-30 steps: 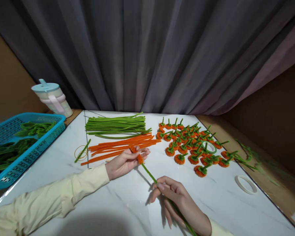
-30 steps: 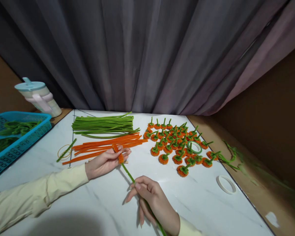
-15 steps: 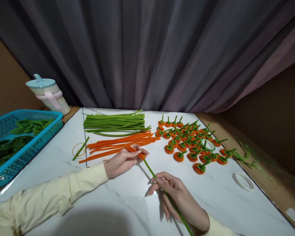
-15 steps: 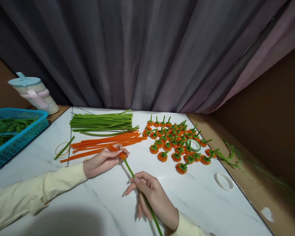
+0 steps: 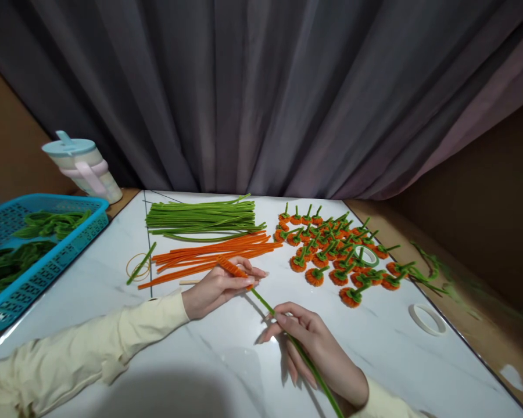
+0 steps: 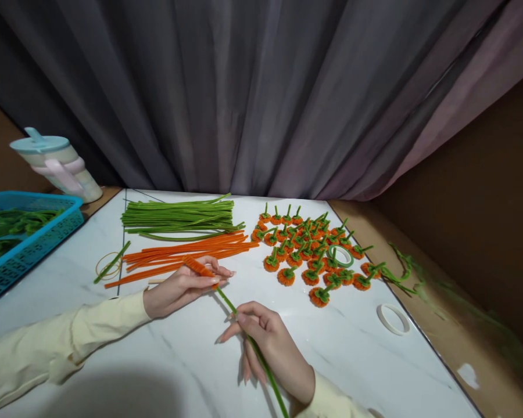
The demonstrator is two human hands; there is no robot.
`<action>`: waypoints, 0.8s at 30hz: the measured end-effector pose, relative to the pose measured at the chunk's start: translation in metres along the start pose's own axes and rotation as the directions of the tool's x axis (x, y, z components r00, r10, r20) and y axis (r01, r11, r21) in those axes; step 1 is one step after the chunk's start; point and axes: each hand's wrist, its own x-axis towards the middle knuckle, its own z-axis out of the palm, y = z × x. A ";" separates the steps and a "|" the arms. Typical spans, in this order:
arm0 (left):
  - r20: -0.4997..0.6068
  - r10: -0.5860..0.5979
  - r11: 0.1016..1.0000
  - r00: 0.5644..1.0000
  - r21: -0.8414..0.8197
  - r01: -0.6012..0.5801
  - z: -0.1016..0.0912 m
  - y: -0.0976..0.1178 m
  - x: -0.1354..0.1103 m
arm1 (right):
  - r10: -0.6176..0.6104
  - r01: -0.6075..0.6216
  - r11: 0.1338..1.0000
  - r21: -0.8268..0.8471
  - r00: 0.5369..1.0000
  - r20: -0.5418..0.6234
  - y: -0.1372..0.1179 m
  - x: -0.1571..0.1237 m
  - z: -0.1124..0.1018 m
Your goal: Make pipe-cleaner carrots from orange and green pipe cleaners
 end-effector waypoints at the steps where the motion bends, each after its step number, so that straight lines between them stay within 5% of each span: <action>1: 0.000 -0.018 1.000 1.000 -0.001 0.018 0.000 0.000 0.000 | -0.005 0.005 1.000 -0.007 1.000 0.008 0.000 0.000 0.000; 13: 0.023 -0.139 0.984 0.990 0.120 0.135 0.012 0.000 -0.006 | 0.011 -0.009 0.996 -0.090 1.000 0.028 0.002 -0.003 0.000; 24: 0.045 -0.034 0.986 0.998 -0.159 0.041 0.001 0.000 0.000 | -0.049 0.049 0.996 -0.077 0.999 0.013 -0.006 -0.001 0.000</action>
